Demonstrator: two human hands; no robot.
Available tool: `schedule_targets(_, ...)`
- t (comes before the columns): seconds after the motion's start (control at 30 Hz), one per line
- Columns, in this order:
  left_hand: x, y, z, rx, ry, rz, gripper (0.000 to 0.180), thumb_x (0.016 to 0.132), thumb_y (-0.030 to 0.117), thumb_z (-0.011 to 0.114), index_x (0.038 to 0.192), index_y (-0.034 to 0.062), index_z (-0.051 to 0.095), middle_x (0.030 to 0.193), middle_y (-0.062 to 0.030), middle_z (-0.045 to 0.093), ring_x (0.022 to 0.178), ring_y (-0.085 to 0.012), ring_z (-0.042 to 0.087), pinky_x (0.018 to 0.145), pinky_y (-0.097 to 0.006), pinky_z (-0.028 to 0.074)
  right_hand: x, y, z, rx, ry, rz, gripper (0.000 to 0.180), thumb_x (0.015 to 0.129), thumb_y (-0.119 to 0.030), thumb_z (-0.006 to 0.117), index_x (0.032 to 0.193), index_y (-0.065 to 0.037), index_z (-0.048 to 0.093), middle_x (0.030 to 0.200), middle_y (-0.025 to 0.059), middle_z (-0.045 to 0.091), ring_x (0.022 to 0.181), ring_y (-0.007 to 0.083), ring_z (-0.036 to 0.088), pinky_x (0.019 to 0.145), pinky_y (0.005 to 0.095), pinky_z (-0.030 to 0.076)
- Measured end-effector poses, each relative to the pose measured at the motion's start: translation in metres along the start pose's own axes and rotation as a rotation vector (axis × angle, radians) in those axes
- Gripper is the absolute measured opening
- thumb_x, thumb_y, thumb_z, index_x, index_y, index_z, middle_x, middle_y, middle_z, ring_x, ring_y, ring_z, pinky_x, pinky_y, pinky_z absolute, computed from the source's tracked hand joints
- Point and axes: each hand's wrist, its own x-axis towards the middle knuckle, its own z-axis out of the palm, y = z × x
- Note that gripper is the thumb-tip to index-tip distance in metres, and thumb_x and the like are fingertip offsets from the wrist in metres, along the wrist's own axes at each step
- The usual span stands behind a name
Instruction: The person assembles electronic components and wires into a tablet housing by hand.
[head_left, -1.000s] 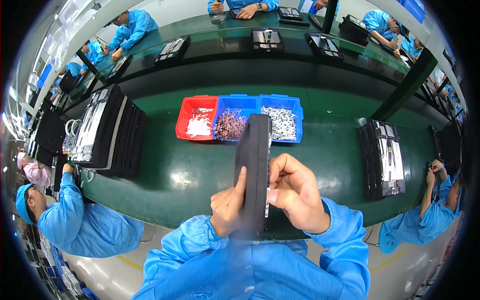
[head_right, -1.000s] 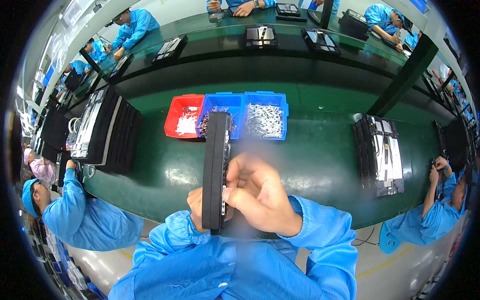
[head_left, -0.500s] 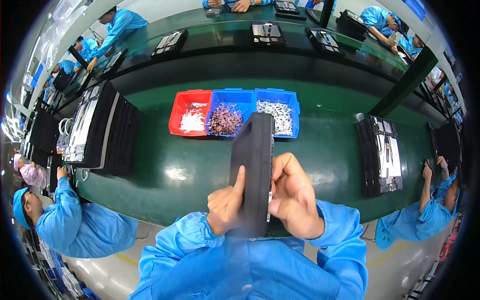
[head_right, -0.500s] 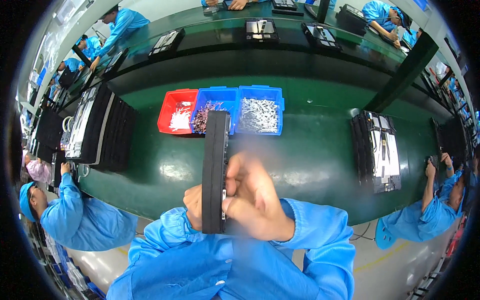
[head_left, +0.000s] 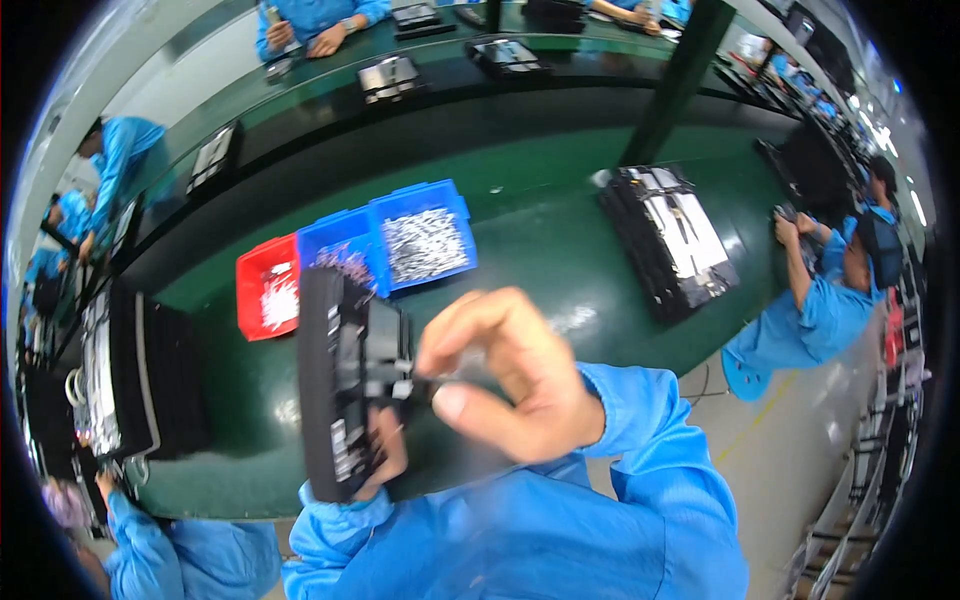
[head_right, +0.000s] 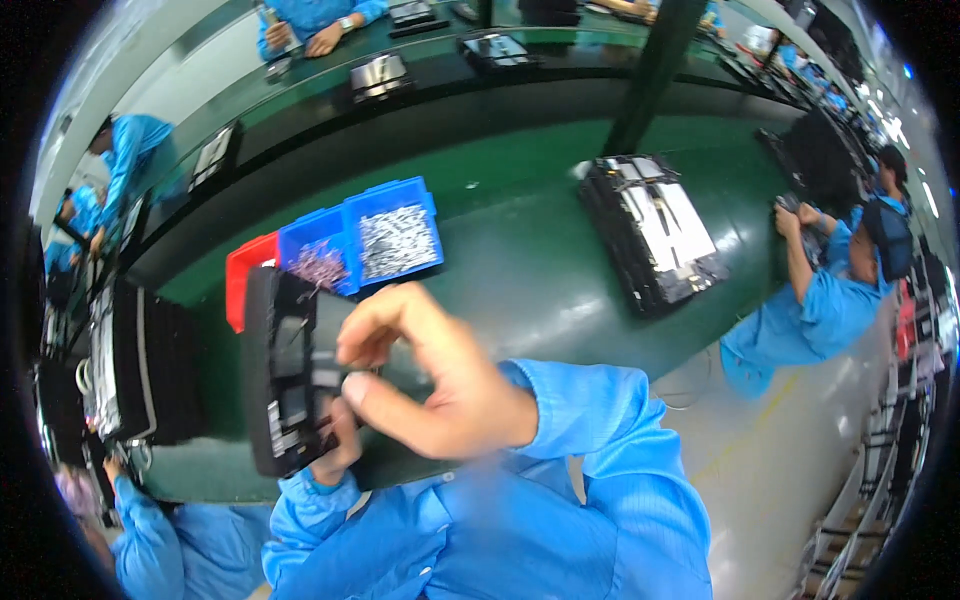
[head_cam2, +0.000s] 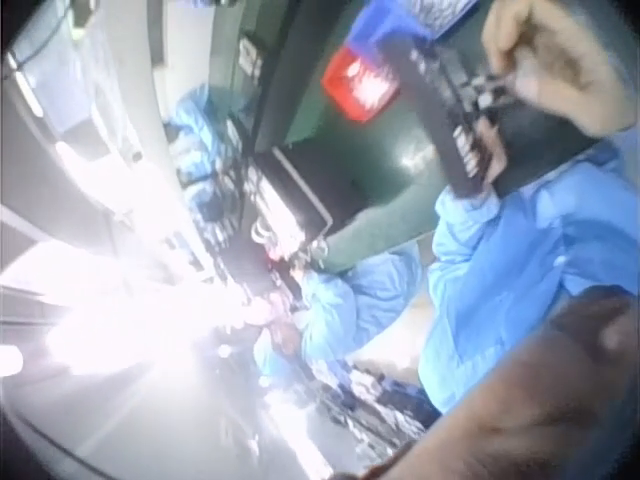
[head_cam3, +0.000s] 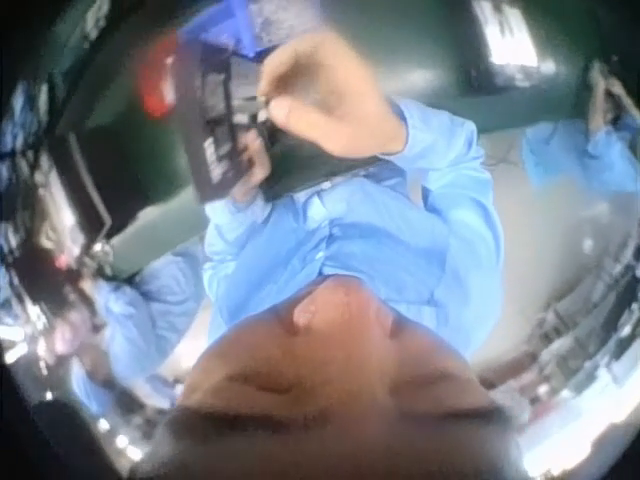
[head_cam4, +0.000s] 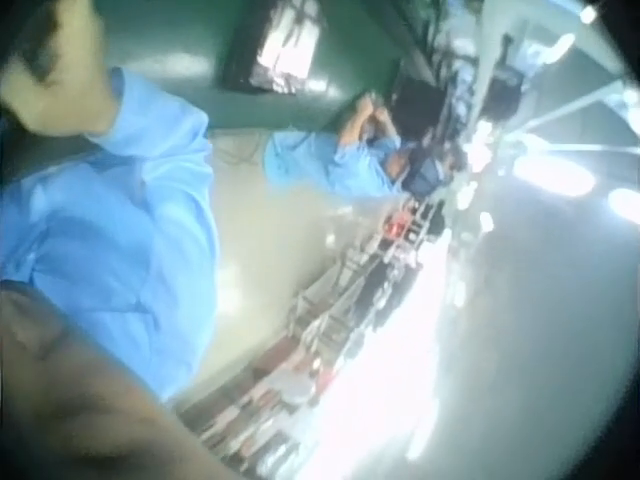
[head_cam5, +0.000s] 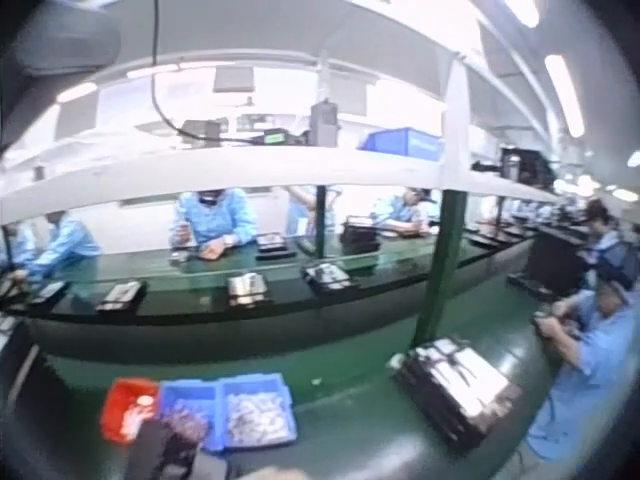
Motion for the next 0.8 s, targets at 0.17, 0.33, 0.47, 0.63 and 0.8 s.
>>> schedule_targets(0.17, 0.005, 0.020, -0.022, -0.650, -0.023, -0.374, 0.026, 0.087, 0.021, 0.074, 0.104, 0.0023, 0.067, 0.096, -0.0057, 0.066, 0.087, -0.0163, 0.061, 0.078, -0.035, 0.051, -0.018, 0.015, -0.052, -0.144, 0.018, 0.319, 0.048, 0.096, -0.010, 0.068, 0.140, -0.002, 0.051, 0.122, 0.0089, 0.062, 0.097, 0.0113, 0.057, 0.082, 0.0280, 0.048)
schedule_targets(0.33, 0.071, 0.050, -0.020, -0.961, -0.530, -0.757, 0.067, 0.085, 0.019, 0.080, 0.142, 0.0005, 0.051, 0.121, -0.0073, 0.063, 0.110, -0.0161, 0.058, 0.095, -0.033, 0.049, -0.078, 0.048, -0.061, 0.431, -0.121, 0.689, 0.062, 0.091, -0.015, 0.072, 0.145, 0.000, 0.048, 0.134, 0.0100, 0.061, 0.118, 0.0184, 0.059, 0.100, 0.0342, 0.048)
schedule_targets(0.47, 0.104, 0.012, 0.002, -0.809, -0.803, -0.524, 0.066, 0.086, 0.027, 0.085, 0.136, -0.0030, 0.054, 0.111, -0.0044, 0.067, 0.099, -0.0117, 0.061, 0.086, -0.026, 0.050, -0.115, 0.059, -0.035, 0.398, 0.158, 0.778, 0.063, 0.088, -0.014, 0.072, 0.144, 0.001, 0.049, 0.131, 0.0112, 0.063, 0.120, 0.0226, 0.061, 0.102, 0.0377, 0.048)
schedule_targets(0.63, 0.115, 0.012, 0.005, -0.086, -0.817, -0.281, 0.054, 0.091, 0.026, 0.079, 0.132, -0.0025, 0.058, 0.106, -0.0131, 0.065, 0.105, -0.0258, 0.063, 0.092, -0.039, 0.051, -0.159, 0.073, 0.024, 0.370, 0.509, 0.761, 0.049, 0.096, -0.006, 0.062, 0.141, 0.000, 0.046, 0.120, 0.0136, 0.065, 0.093, 0.0219, 0.066, 0.069, 0.0340, 0.057)
schedule_targets(0.8, 0.101, -0.003, 0.017, 0.061, -0.700, -0.010, 0.025, 0.094, 0.010, 0.067, 0.116, -0.0009, 0.070, 0.104, -0.0173, 0.066, 0.101, -0.0363, 0.064, 0.088, -0.044, 0.052, -0.162, 0.075, 0.056, 0.528, 0.408, 0.712, 0.029, 0.103, -0.009, 0.055, 0.129, 0.003, 0.054, 0.110, 0.0170, 0.067, 0.082, 0.0231, 0.067, 0.067, 0.0355, 0.056)
